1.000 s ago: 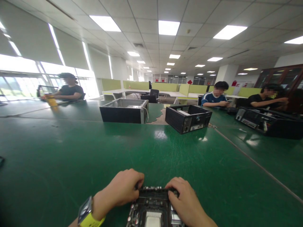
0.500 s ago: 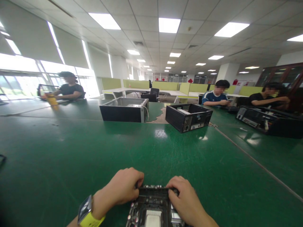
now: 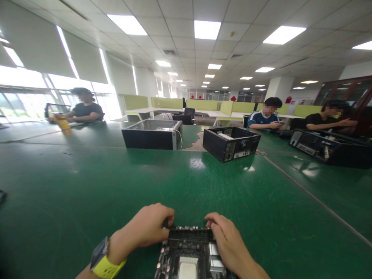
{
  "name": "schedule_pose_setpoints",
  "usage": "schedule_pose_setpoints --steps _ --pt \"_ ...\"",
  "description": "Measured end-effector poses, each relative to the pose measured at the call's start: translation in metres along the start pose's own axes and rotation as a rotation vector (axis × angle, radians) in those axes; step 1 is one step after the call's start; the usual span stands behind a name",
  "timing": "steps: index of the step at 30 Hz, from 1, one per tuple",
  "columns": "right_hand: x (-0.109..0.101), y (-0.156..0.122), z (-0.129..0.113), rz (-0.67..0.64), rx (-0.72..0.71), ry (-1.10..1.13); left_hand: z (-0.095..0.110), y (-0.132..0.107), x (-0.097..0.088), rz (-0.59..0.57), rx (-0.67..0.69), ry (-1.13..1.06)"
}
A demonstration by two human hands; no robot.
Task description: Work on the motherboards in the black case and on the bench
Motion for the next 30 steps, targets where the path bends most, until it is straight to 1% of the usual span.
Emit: schedule_pose_setpoints --steps 6,9,11,14,16,17,19,23,25,27,30 --pt "0.0 0.0 -0.002 0.007 -0.01 -0.052 -0.005 -0.002 -0.009 -0.001 -0.01 -0.001" --pt "0.001 -0.001 -0.001 0.004 -0.012 -0.065 0.001 -0.006 -0.013 0.031 -0.033 0.029" --pt "0.001 0.0 -0.001 0.005 -0.017 -0.07 0.018 -0.008 -0.013 0.069 0.0 0.037" --pt "0.002 0.001 0.0 0.004 -0.03 -0.071 0.053 -0.007 -0.013 0.143 0.125 -0.012" --pt "0.001 0.001 0.0 0.005 -0.037 -0.076 0.065 -0.005 -0.013 0.189 0.151 -0.028" --pt "0.001 0.001 0.0 0.004 -0.037 -0.079 0.066 -0.004 -0.013 0.203 0.133 -0.018" --pt "0.001 0.001 -0.001 0.003 -0.034 -0.084 0.058 -0.001 -0.013 0.203 0.085 0.019" --pt "0.001 0.0 -0.004 0.014 -0.029 -0.102 0.034 -0.002 -0.008 0.104 0.045 0.064" --pt "0.001 0.0 -0.006 0.018 -0.032 -0.115 0.024 -0.004 -0.005 0.077 0.027 0.064" --pt "0.001 0.0 -0.009 0.014 -0.044 -0.126 0.018 -0.004 -0.002 0.068 0.01 0.06" --pt "0.001 0.001 -0.013 0.017 -0.06 -0.13 0.014 -0.003 0.003 0.044 -0.001 0.058"
Point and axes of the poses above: each hand's wrist, its own y-axis towards the middle knuckle, its own x-axis out of the palm, z = x × y, the point moved 8 cm from there along y, towards the middle knuckle, and after that the axes turned 6 degrees about x, right-handed, at the moved point
